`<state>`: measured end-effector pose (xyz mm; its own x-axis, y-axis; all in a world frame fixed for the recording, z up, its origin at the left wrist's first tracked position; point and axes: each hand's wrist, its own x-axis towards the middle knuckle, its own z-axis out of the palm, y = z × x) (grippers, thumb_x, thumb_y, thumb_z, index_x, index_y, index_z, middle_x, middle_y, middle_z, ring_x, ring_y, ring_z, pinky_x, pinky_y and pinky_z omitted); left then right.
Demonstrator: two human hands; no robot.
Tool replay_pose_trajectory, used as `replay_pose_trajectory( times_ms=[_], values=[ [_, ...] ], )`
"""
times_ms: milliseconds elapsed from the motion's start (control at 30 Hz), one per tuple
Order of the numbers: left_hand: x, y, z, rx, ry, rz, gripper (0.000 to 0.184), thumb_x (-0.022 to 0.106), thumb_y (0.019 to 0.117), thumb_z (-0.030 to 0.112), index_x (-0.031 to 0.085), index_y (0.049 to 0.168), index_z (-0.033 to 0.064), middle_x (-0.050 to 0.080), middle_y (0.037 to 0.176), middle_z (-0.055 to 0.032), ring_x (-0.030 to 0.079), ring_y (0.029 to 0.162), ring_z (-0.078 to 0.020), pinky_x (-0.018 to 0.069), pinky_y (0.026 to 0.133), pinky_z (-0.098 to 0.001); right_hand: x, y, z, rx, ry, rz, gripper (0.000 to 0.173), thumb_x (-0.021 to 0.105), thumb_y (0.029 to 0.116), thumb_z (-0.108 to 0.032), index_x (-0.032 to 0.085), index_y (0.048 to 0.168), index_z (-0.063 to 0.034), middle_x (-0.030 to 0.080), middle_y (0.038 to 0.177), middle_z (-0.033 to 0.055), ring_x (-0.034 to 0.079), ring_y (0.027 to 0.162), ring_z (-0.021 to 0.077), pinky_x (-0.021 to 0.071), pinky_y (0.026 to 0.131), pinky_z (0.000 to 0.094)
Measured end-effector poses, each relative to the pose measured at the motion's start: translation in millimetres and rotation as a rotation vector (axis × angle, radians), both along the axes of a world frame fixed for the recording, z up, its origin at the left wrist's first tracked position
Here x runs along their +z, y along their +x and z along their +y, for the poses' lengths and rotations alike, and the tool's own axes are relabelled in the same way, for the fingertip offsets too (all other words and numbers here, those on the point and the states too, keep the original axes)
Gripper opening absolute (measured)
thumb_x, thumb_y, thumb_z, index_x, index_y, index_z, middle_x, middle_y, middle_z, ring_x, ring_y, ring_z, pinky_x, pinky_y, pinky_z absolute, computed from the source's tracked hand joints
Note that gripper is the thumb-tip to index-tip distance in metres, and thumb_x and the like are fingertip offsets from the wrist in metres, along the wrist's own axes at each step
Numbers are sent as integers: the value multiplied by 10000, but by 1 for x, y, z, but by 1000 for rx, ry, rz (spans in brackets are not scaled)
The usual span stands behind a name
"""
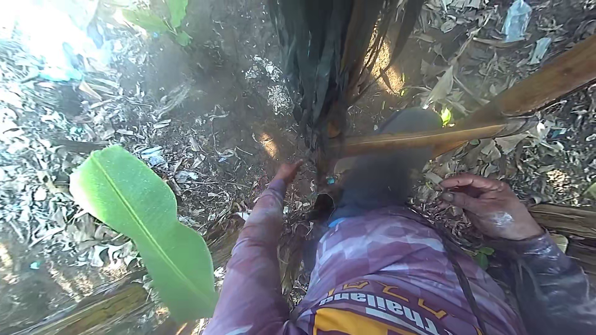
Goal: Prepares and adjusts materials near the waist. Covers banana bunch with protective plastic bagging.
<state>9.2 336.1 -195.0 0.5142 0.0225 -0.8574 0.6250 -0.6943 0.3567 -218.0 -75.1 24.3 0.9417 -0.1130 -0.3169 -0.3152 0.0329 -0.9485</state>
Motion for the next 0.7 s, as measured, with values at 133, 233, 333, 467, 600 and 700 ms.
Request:
replay_pose_trajectory(
  times_ms=[133, 233, 333, 467, 600, 700],
  values=[
    [-9, 4, -11, 194, -92, -18, 189, 649, 972, 267, 656, 982, 78, 476, 672, 13, 399, 504, -95, 373, 475, -269, -1, -8, -9, -91, -8, 30, 169, 689, 899, -106, 752, 1055, -114, 763, 955, -3, 741, 807, 146, 645, 762, 315],
    [7, 9, -3, 384, -219, -63, 161, 633, 980, 163, 622, 1111, 71, 571, 810, -21, 471, 577, -91, 426, 521, -260, -4, -12, -14, -147, -43, 16, 157, 670, 891, -91, 758, 1018, -116, 770, 947, -6, 743, 861, 140, 625, 843, 311],
    [22, 16, 9, 470, -287, -98, 203, 639, 996, 186, 609, 1156, 65, 655, 916, -52, 571, 648, -102, 485, 570, -265, -4, -9, -15, -175, -92, 17, 155, 687, 863, -81, 767, 985, -133, 767, 941, -34, 722, 866, 85, 599, 846, 251],
    [29, 18, 17, 501, -311, -114, 237, 565, 1051, 242, 615, 1195, 60, 680, 911, -53, 615, 663, -108, 520, 587, -269, -7, -5, -12, -172, -103, 3, 149, 709, 846, -84, 766, 973, -137, 762, 927, -36, 715, 828, 79, 603, 814, 247],
    [34, 16, 19, 576, -366, -208, 83, 629, 989, 104, 605, 1062, 73, 664, 922, -51, 624, 696, -121, 549, 632, -295, -11, -6, -11, -161, -67, -21, 174, 687, 855, -47, 745, 993, -137, 760, 930, -26, 720, 803, 100, 620, 783, 273],
    [34, 15, 22, 643, -414, -224, 145, 608, 1016, 143, 600, 1142, 72, 683, 914, -53, 654, 690, -134, 572, 629, -302, -14, -8, -11, -168, -58, -19, 184, 688, 854, -46, 736, 1004, -142, 757, 931, -22, 717, 793, 102, 620, 769, 271]
  ],
)
